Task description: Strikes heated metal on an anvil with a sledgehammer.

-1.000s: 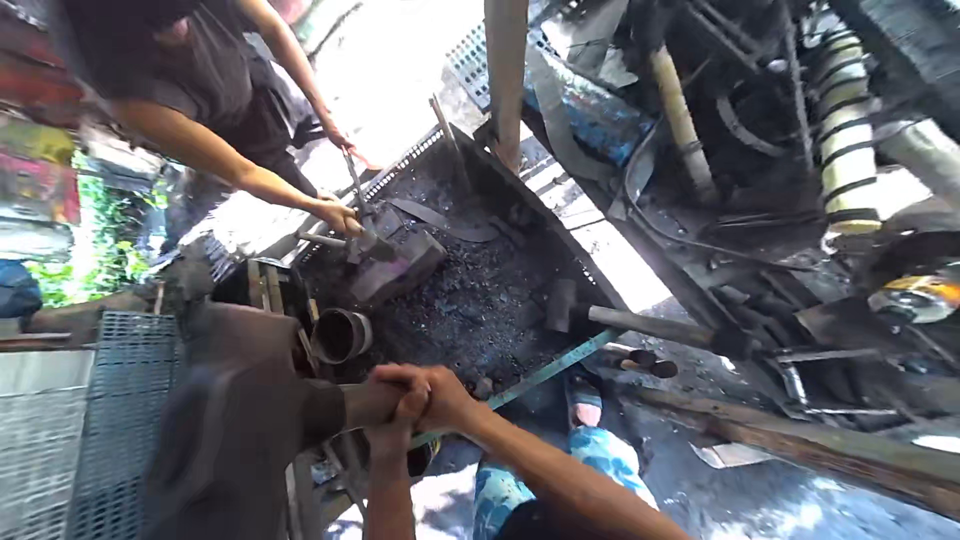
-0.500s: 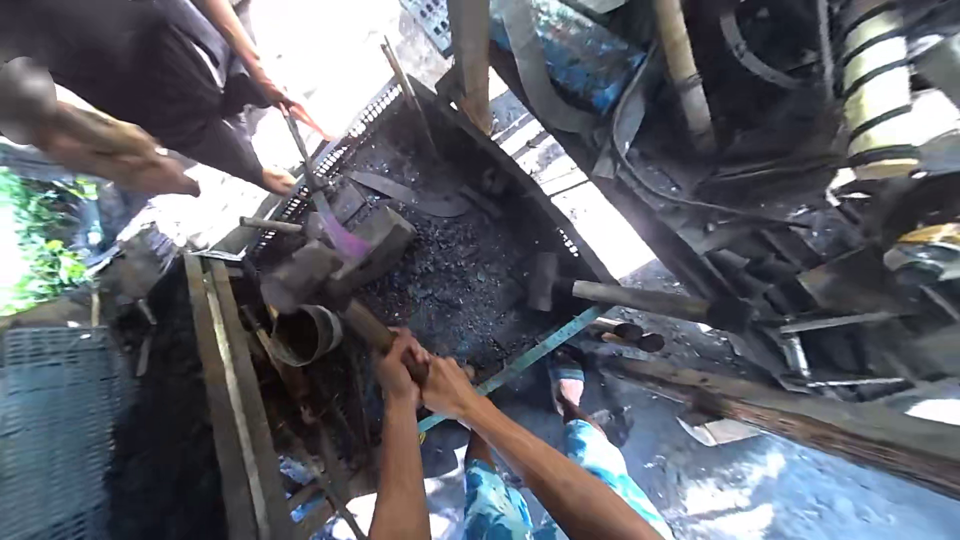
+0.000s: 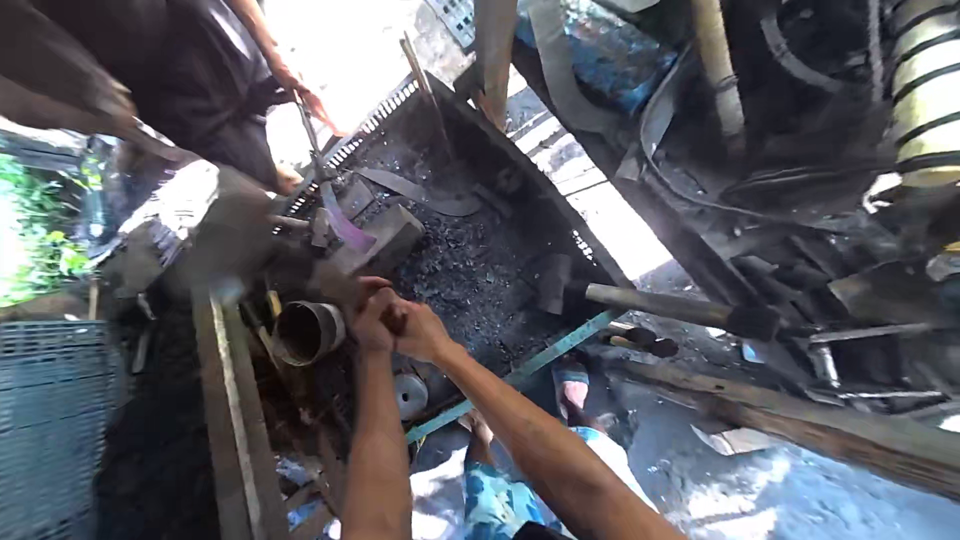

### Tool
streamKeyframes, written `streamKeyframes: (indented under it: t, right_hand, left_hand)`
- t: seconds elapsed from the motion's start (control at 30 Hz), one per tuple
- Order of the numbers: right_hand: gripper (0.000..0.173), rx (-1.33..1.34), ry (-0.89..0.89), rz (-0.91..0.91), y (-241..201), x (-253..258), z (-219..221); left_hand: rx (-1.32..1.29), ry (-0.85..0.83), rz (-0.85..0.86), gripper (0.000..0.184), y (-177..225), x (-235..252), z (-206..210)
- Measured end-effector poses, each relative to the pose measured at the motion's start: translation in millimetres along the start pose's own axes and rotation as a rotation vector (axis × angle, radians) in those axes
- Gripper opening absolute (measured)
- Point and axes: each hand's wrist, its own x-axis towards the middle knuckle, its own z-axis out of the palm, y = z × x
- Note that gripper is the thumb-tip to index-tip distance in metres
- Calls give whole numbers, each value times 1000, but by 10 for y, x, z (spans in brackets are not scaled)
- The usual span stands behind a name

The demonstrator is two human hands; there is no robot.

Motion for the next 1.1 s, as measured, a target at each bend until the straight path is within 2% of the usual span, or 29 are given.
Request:
streamKeyframes:
  t: [0.03,0.07,0.1,0.13,0.23,0.33,0.43,0.5,0.53,0.57,0.6,0.67,0.7,0.73,0.77,0.8,0.87,0.93,0.97,1.03,1.07,1.1]
  right_hand:
    - [40,8,-53,193,357,-100,128]
    - [43,-4,-87,322,559,-204,199]
    - [45,-58,-105,344,648,-331,220]
    - [44,-99,-105,283,633,-482,199]
    - [41,-70,-55,-12,178,-1110,147]
    - [44,76,21,-347,-623,-1309,-8]
    - [38,133,71,-693,-1555,-1037,-265]
    - [31,107,165,-839,-1940,-638,-442]
    - [32,70,213,-857,-1940,-407,-475]
    - [37,29,243,-814,-1762,-187,-457]
    - [45,3,234,-696,-1411,-27,-387]
    - [44,2,131,-266,-369,-9,-70]
    - [41,9,69,-33,108,-88,83]
    - [39,5,23,164,420,-179,198]
    - [42,-30,-14,299,561,-254,244]
    - [45,-100,-32,344,584,-320,238]
    - [46,-134,-60,251,387,-649,222]
    - [39,29,-161,71,-37,-1108,83]
    - [35,181,-325,-19,-292,-1331,-83]
    - [36,492,-789,-238,-799,-1553,-447]
    - [39,548,-895,-359,-1100,-1584,-556]
    - [39,525,-851,-445,-1445,-1573,-651]
  left_hand:
    - [-5,102,-216,15,-442,-53,-41]
    - [1,170,-359,18,-707,-128,-69]
    - [-25,195,-387,17,-782,-250,-62]
    - [-56,181,-323,14,-680,-415,-13]
    - [-99,79,-47,18,173,-1147,196]
    - [64,-76,233,27,1206,-1421,398]
    - [267,-160,480,26,2117,-1234,436]
    - [319,-272,651,24,2435,-778,439]
    - [299,-291,674,24,2398,-542,435]
    - [256,-275,663,26,2177,-320,422]
    - [204,-234,583,28,1791,-164,393]
    - [111,-103,227,23,704,-115,284]
    - [68,-18,16,15,140,-120,206]
    - [29,51,-157,10,-372,-126,68]
    - [-7,84,-280,12,-685,-159,-45]
    - [-50,105,-323,13,-768,-219,-77]
    - [-97,83,-217,15,-394,-598,-34]
    - [-143,-19,-78,39,329,-1110,52]
    - [-166,-99,-38,55,748,-1349,116]
    - [-222,-243,43,69,1601,-1606,308]
    - [-222,-263,104,68,2019,-1617,433]
    - [-163,-213,200,62,2396,-1560,575]
